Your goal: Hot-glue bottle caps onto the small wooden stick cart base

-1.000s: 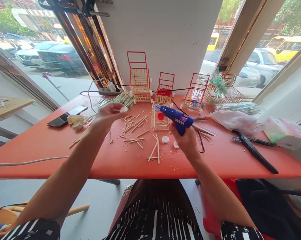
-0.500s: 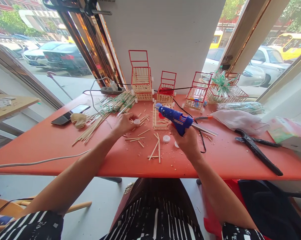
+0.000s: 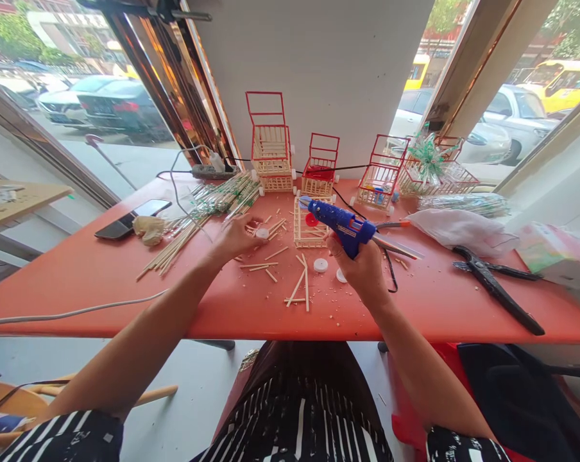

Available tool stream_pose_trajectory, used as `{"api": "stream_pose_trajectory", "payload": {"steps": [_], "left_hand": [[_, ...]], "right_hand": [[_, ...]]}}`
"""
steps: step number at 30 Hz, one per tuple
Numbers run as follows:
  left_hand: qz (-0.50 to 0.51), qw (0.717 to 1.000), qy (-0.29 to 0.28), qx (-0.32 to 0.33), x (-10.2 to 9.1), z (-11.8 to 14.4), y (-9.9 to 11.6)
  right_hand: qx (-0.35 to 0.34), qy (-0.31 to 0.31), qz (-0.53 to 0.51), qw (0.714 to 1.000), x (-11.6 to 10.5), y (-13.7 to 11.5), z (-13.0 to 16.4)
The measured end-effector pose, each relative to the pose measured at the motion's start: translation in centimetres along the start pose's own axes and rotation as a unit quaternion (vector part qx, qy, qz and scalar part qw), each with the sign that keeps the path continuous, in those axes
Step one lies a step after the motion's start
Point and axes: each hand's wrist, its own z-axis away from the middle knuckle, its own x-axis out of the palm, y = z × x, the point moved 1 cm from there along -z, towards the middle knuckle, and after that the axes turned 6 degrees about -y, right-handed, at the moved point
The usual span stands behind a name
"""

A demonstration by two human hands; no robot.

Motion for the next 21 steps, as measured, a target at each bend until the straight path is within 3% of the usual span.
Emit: {"api": "stream_pose_trajectory", "payload": {"steps": [2, 4, 5, 8, 11, 17, 21], "left_hand": [[0.000, 0.999, 0.036, 0.020, -0.5, 0.9, 0.7], [0.007, 0.990, 0.107, 0.096, -0.7, 2.0, 1.9], [0.013, 0.983, 0.111, 0.147, -0.6, 2.7, 2.7], [0.026, 0.959, 0.025, 0.282, 0.9, 4.4, 5.4], [-0.017, 0.935, -0.064, 0.348, 3.0, 5.3, 8.0], [-0.154, 0.905, -0.160, 0.364, 5.9, 5.1, 10.7], [-0.099, 0.914, -0.162, 0.358, 5.9, 5.1, 10.7]], "right_hand": [[0.001, 0.004, -0.002, 1.000, 0.0, 0.0, 0.0], [0.003, 0.008, -0.007, 1.000, -0.1, 0.0, 0.0], [0.002, 0.011, -0.011, 1.000, -0.1, 0.1, 0.0], [-0.006, 0.027, -0.021, 0.999, -0.2, 0.2, 0.0], [-0.016, 0.037, -0.031, 0.999, -0.4, 0.4, 0.0], [-0.019, 0.040, -0.034, 0.998, -0.5, 0.2, 0.1], [-0.035, 0.029, -0.054, 0.998, -0.5, -0.3, 0.2]]}}
